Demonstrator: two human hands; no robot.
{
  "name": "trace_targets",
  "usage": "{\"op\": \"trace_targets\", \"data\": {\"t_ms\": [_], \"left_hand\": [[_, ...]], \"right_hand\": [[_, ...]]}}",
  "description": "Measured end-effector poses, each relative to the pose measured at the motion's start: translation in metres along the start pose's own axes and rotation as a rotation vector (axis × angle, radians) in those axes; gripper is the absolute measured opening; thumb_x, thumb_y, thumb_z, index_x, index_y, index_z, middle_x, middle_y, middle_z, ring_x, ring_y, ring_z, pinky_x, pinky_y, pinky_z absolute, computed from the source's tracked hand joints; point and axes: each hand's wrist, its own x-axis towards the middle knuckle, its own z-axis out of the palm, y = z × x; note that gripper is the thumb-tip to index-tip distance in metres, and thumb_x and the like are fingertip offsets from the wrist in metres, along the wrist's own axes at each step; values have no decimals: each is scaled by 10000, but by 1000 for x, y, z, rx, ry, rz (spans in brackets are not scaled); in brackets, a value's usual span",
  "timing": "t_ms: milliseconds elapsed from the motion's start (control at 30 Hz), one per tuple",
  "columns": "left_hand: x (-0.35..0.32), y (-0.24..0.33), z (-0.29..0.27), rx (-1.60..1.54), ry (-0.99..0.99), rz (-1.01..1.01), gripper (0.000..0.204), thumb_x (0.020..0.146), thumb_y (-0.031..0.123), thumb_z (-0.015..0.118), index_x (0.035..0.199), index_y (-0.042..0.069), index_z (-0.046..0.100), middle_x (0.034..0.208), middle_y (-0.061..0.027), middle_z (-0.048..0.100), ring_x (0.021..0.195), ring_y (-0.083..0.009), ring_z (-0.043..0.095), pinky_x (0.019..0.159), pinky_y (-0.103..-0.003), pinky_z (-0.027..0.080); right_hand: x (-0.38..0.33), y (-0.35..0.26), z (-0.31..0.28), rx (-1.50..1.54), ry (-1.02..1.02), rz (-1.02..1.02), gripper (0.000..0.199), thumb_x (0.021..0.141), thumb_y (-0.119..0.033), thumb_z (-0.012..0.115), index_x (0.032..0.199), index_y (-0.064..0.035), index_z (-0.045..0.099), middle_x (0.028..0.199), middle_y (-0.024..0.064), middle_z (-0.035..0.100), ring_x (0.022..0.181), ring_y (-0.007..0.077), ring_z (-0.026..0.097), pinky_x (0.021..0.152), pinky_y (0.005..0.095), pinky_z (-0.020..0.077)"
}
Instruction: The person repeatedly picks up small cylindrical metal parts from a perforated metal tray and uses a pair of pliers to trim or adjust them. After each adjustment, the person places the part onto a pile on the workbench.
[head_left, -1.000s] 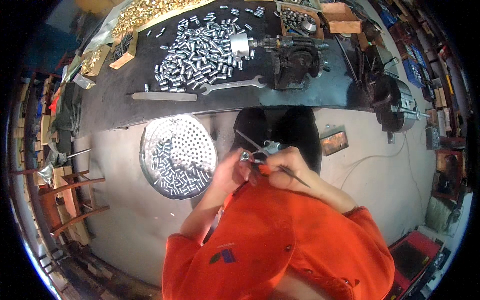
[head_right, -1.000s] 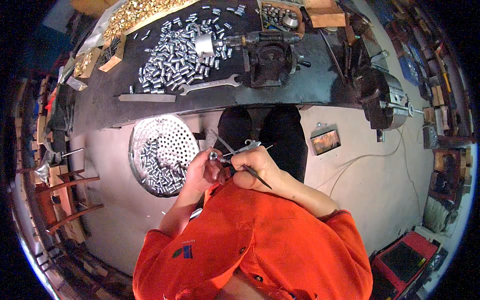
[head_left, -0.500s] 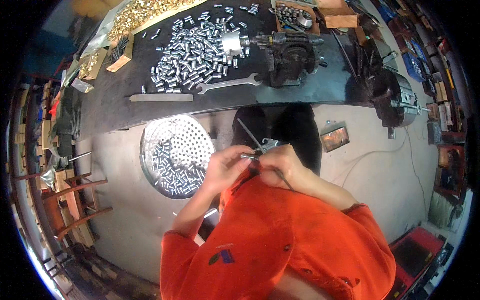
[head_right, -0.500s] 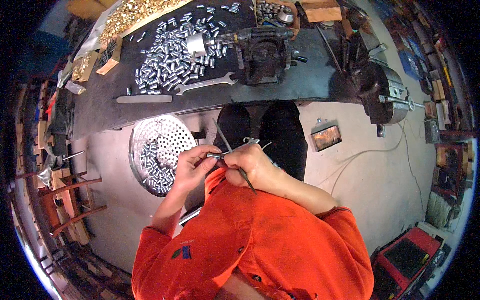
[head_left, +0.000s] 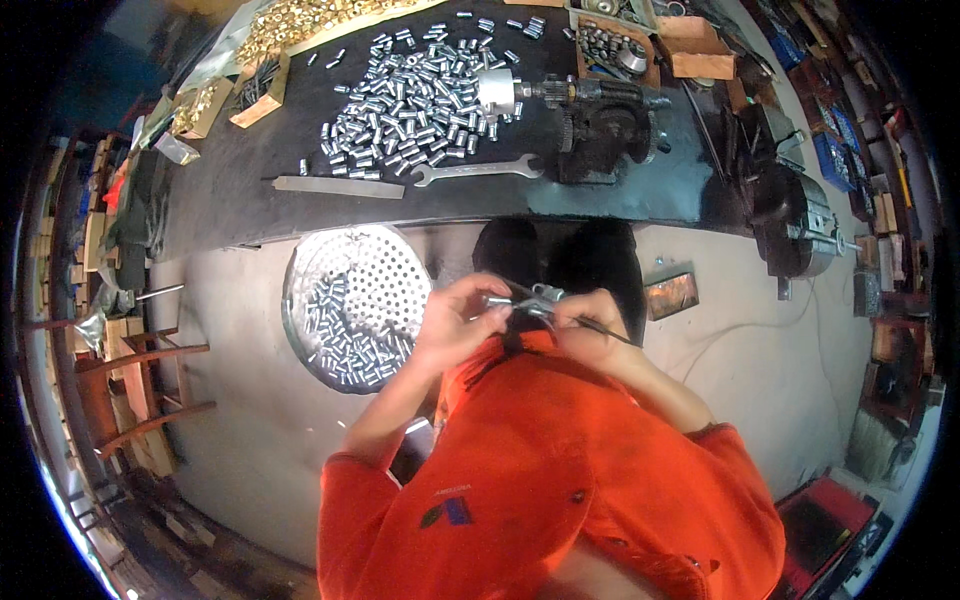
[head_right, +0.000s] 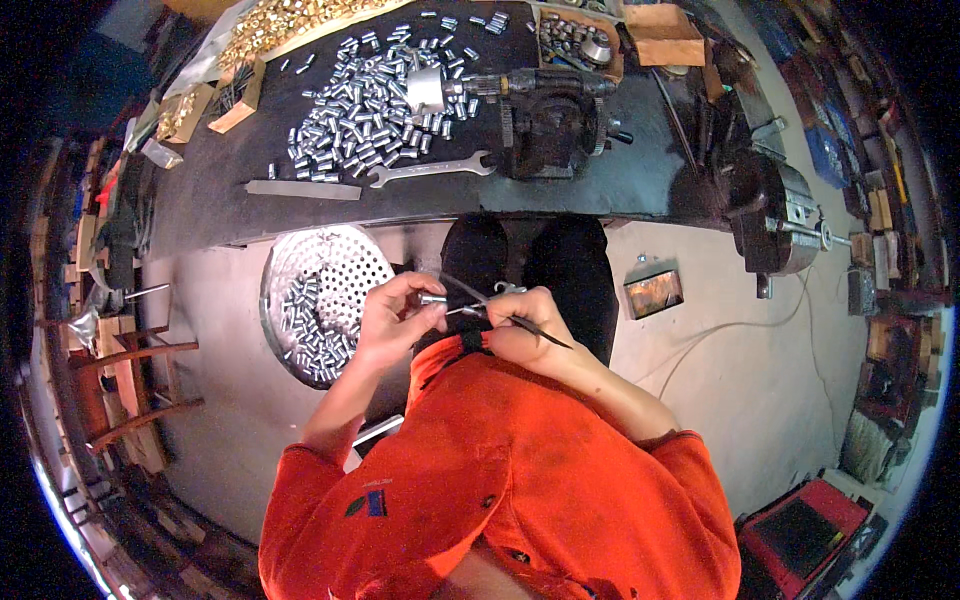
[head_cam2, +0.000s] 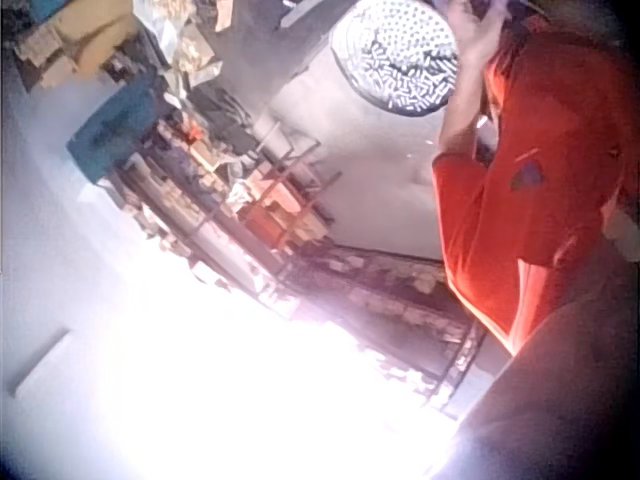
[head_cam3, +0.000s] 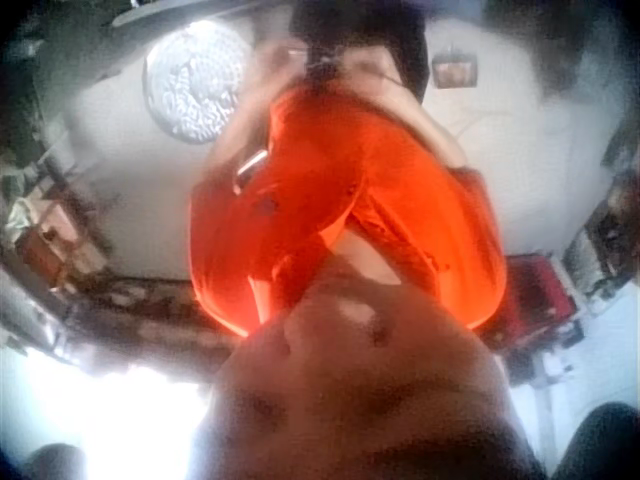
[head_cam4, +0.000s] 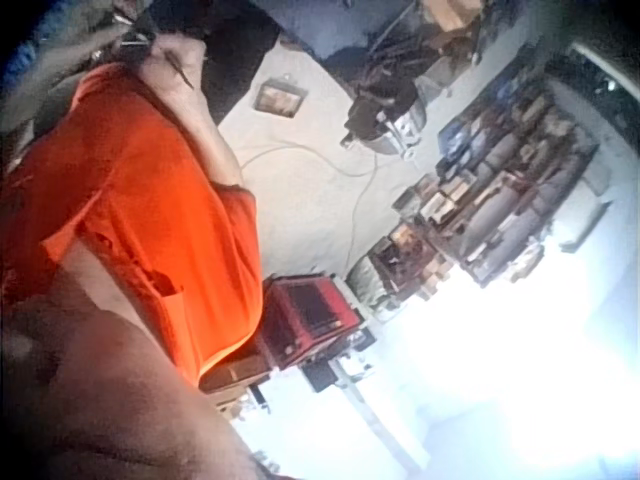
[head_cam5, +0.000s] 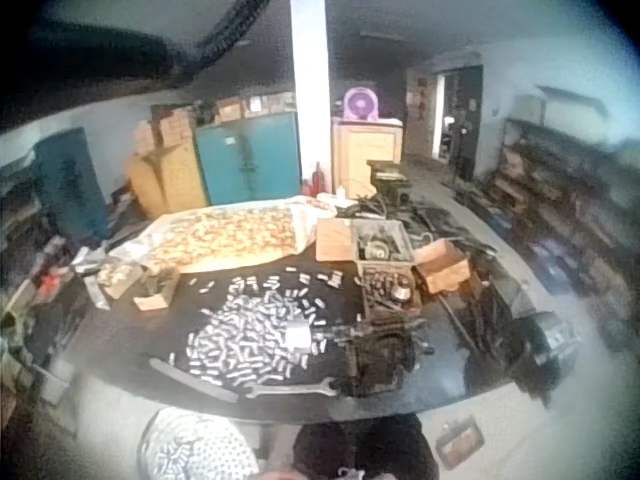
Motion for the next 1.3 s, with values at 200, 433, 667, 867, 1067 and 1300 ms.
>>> {"op": "trace_targets", "data": {"t_ms": [200,433,667,867,1067,1300], "left_hand": [[10,-23,-24,744,214,233,160,692,-4,672,841,26,624,766,-82,603,551,-179,589,498,-273,463],[11,-23,-27,846,241,231,204,626,-19,682,810,47,625,730,-63,575,542,-207,580,490,-294,461],[11,-19,-23,946,167,419,279,566,-57,643,823,48,615,677,-76,518,527,-222,551,485,-309,439],[14,-24,-6,911,33,500,311,544,5,672,843,62,608,727,-78,558,577,-270,578,489,-349,450],[48,-23,-52,1131,154,463,182,637,76,686,806,67,621,675,-86,541,547,-249,576,492,-346,457],[170,19,-125,1114,438,490,230,714,91,665,939,51,639,762,-96,618,616,-205,614,550,-319,483]], "right_hand": [[-10,-37,-15,-44,-139,-301,270,585,-9,546,531,-42,284,483,68,287,405,234,333,422,327,255],[-11,-43,-7,-63,-213,-324,264,590,-15,556,558,-34,294,505,89,279,431,265,348,439,350,268],[4,-29,9,-140,-239,-299,217,612,-8,550,554,-19,341,509,127,323,441,280,362,444,357,275],[29,-4,22,-66,-167,-238,197,674,-8,520,559,-18,361,486,127,320,408,240,334,418,324,276],[2,4,-2,-131,-50,-312,209,647,-16,513,520,-33,348,466,61,275,410,123,294,407,296,257],[-8,-5,-2,-70,-64,-187,207,641,-7,514,506,-37,359,462,24,274,442,70,291,405,273,239]]}}
